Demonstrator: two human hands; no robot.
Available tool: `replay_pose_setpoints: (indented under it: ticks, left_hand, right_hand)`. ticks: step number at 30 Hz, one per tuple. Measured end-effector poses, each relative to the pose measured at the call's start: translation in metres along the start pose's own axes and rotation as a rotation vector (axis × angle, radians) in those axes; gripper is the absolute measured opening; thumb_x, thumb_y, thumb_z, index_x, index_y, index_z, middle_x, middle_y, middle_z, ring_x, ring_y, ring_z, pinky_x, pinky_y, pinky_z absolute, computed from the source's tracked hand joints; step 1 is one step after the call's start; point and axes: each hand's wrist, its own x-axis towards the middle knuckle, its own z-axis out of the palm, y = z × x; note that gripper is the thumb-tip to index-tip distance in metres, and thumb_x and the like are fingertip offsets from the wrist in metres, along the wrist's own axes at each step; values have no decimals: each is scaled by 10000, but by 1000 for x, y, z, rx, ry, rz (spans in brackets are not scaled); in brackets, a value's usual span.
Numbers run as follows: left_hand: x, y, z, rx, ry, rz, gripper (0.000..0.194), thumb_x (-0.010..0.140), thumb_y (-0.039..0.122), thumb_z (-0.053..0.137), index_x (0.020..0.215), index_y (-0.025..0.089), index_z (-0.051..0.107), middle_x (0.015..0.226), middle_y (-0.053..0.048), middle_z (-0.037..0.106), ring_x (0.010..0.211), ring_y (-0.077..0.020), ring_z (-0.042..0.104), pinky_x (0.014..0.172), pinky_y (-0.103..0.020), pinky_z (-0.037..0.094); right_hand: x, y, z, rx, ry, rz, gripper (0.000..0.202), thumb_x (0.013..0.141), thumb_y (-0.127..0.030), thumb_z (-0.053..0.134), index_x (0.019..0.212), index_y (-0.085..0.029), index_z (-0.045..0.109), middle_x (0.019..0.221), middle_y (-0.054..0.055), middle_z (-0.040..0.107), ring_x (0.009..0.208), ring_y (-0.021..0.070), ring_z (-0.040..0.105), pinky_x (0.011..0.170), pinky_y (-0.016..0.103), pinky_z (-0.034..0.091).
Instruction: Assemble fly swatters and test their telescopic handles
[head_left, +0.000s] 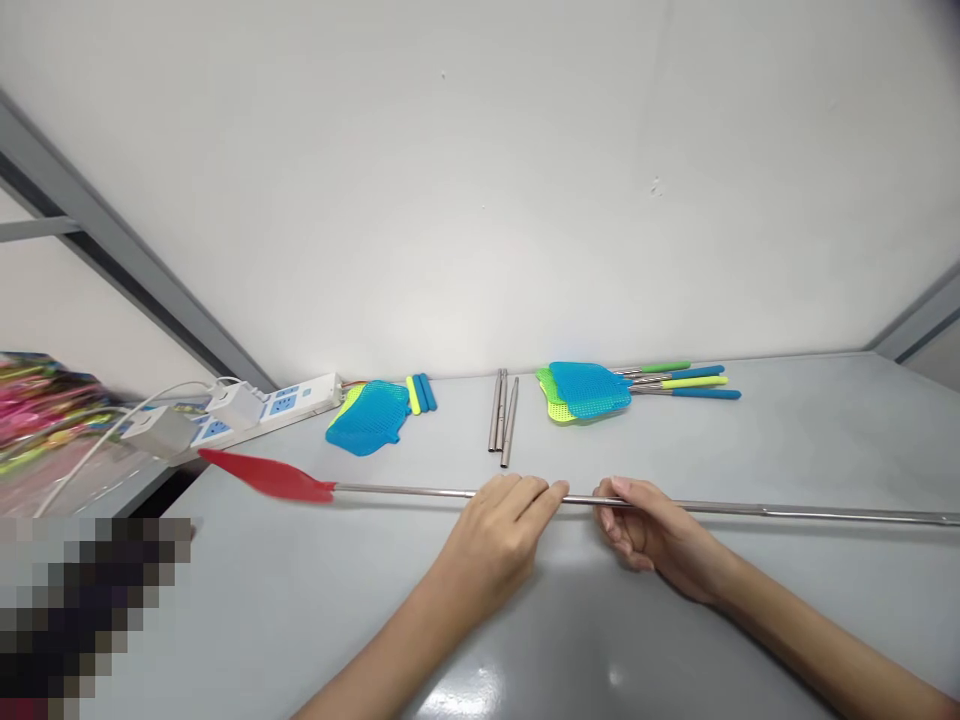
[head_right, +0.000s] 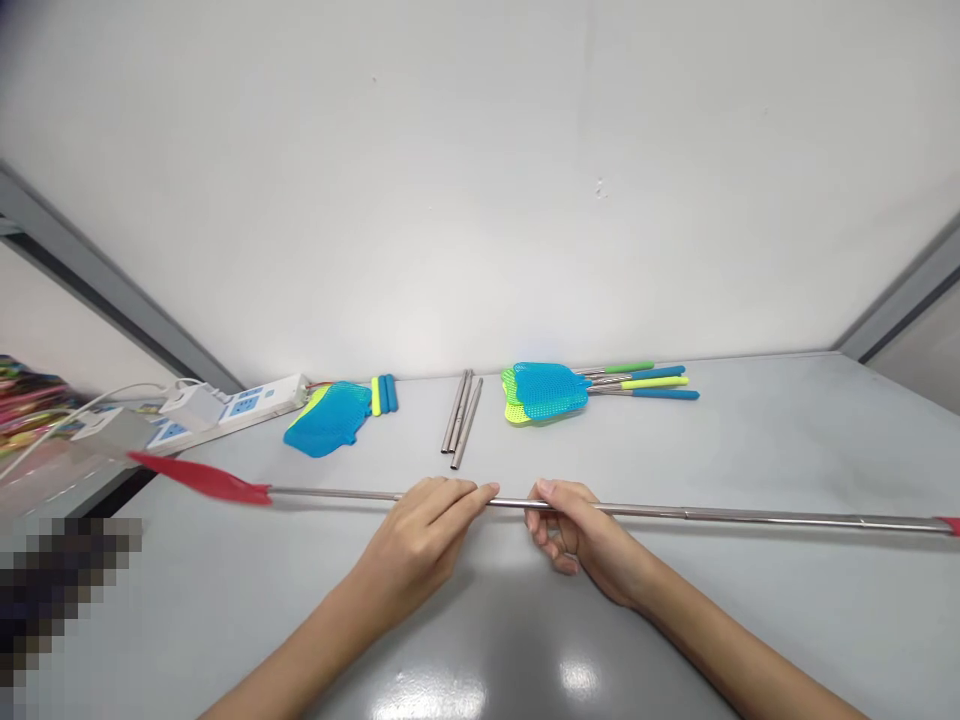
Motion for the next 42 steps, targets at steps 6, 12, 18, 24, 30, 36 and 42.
replay_pose_setpoints:
  ticks: [6,12,18,24,30,36,42]
  left_hand:
    - [0,-19,-16,20,-64,-28,246,844,125,409,1055,161,530,827,-48,620,718,-144,520,654,-287,383]
    - [-10,-55,-31,72,-63,-238,170,860,274,421,888,191,566,733,-10,599,703,-138,516,672,-281,335]
    - [-12,-59,-31,119,-115,-272,233,867,307,395,756,181,556,614,10,536,601,-126,479,578,-257,311]
    - [-8,-37,-21,69,-110,-201,268,873,316,380,742,178,569,589,17,529,560,-109,491,502,-225,317]
    - [-12,-26,-14,12,-142,-165,253,877,303,375,775,174,567,605,19,535,539,-95,490,472,-216,329]
    - [-14,-18,-8,-41,-170,-140,241,880,306,373,833,178,571,627,11,545,560,-100,497,499,-219,358]
    - [-15,-18,-8,-59,-275,-128,259,895,299,328,814,187,547,631,18,533,555,-99,496,493,-223,346]
  right_hand:
    - [2,-1,-8,1,68,-85,320,786,-336,470,560,-126,555,468,-13,391,417,74,324,417,223,219]
    - [2,-11,-19,54,212,-238,312,751,-285,483,477,-146,534,450,-15,339,437,94,298,451,254,228]
    - [4,-9,-17,61,183,-227,371,786,-327,482,457,-153,477,454,-28,318,431,85,274,447,252,219]
    - [3,-3,-15,-130,117,-179,414,793,-365,504,443,-152,449,431,-32,327,439,84,279,455,250,210]
    - [2,0,-12,-297,79,-131,393,799,-404,498,518,-132,542,451,-21,393,430,76,339,432,226,243]
    - [1,-1,-8,-381,-36,-116,382,832,-410,442,671,-108,613,558,7,502,406,59,416,406,197,323]
    - [1,2,-8,-220,-160,33,424,848,-415,389,695,-89,613,558,39,522,441,110,500,346,192,357]
